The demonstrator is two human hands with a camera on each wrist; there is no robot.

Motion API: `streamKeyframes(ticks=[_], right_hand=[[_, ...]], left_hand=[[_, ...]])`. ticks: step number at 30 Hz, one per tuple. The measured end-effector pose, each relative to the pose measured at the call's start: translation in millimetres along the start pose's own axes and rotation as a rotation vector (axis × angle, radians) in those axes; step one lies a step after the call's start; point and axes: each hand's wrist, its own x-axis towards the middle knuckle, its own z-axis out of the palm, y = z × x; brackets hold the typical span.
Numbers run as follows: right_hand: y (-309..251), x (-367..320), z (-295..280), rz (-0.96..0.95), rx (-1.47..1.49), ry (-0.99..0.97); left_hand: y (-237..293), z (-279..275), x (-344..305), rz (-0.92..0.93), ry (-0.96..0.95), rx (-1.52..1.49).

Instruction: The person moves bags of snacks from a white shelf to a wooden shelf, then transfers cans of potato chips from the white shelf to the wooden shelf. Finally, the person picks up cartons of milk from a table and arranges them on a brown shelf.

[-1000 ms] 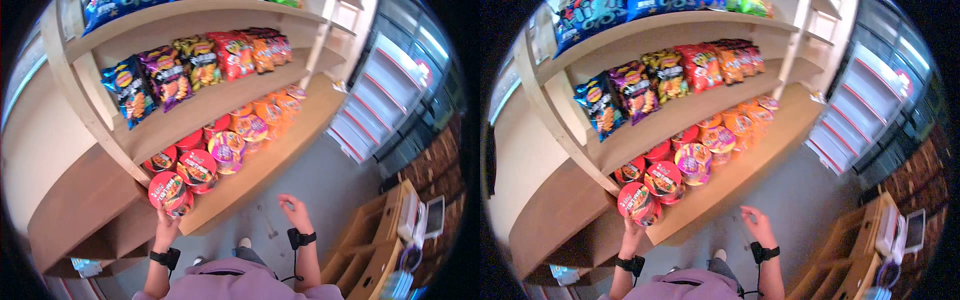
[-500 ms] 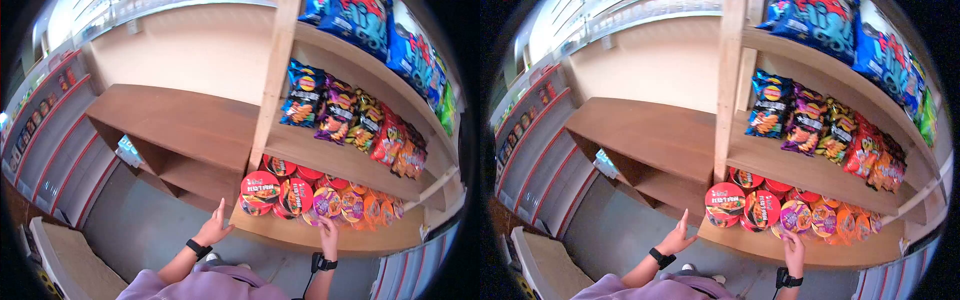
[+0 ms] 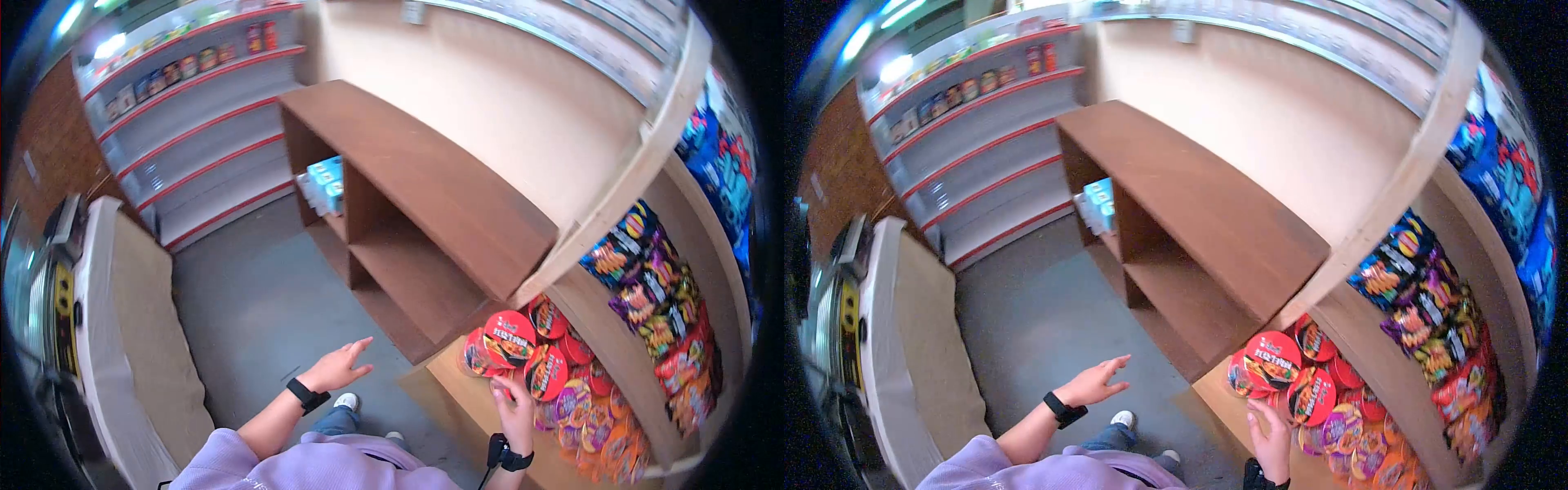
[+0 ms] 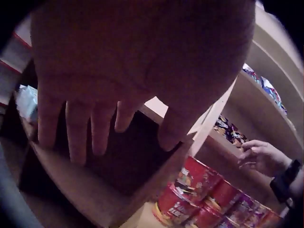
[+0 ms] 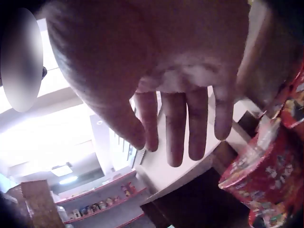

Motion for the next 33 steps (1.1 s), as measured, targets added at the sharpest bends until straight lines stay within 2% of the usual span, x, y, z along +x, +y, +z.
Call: streamKeyframes(ticks=[2, 4, 5, 8, 9, 10, 11, 13, 14, 15, 16, 18, 20, 21, 23, 26, 28, 30, 31, 33], right_hand=[[-7, 21, -7, -0.169, -0.029, 0.009], [7, 42, -4, -0.222, 0.026, -0.014], [4, 48, -3, -0.293, -0.04, -0.05], [1, 50, 12, -0.432, -0.022, -0.288], [15, 48, 22, -0.472, -0.031, -0.344], [22, 45, 31, -0.488, 0.001, -0.434], [21, 37, 41, -0.484, 0.052, -0.499], [23, 25, 62, -0.438, 0.208, -0.622], [22, 21, 77, -0.385, 0.31, -0.679], [0, 13, 82, -0.54, 0.158, -0.694], [-4, 11, 99, -0.5, 0.193, -0.728], [-39, -12, 113, -0.642, 0.194, -0.78], [-72, -46, 133, -0.672, 0.292, -0.856], [-87, -67, 143, -0.766, 0.267, -0.903], [-115, -125, 161, -0.931, 0.214, -0.983], [-142, -223, 195, -1.011, 0.2, -1.164], [-150, -287, 223, -1.121, 0.152, -1.206], [-163, -369, 236, -1.085, 0.281, -1.388], [-171, -406, 239, -1.11, 0.284, -1.414], [-183, -473, 241, -1.048, 0.311, -1.765]], left_hand=[[-4, 2, -31, -0.087, 0.074, -0.001], [2, 19, -67, -0.216, 0.196, -0.005], [5, 32, -86, -0.257, 0.283, -0.025], [18, 90, -142, -0.383, 0.471, -0.088], [33, 104, -160, -0.426, 0.429, -0.137], [47, 118, -177, -0.465, 0.393, -0.194], [54, 132, -195, -0.532, 0.455, -0.208], [63, 155, -234, -0.422, 0.483, -0.311], [71, 160, -256, -0.477, 0.554, -0.31], [79, 164, -276, -0.586, 0.652, -0.276], [87, 168, -300, -0.693, 0.736, -0.252], [101, 182, -347, -0.786, 0.846, -0.214], [112, 197, -391, -0.837, 0.969, -0.217], [118, 207, -412, -0.857, 1.014, -0.218], [133, 235, -461, -0.923, 1.106, -0.258], [152, 290, -535, -0.989, 1.237, -0.268], [166, 326, -592, -1.039, 1.327, -0.296], [184, 362, -645, -1.09, 1.474, -0.319], [191, 378, -670, -1.153, 1.557, -0.374], [205, 398, -707, -1.226, 1.653, -0.432]])
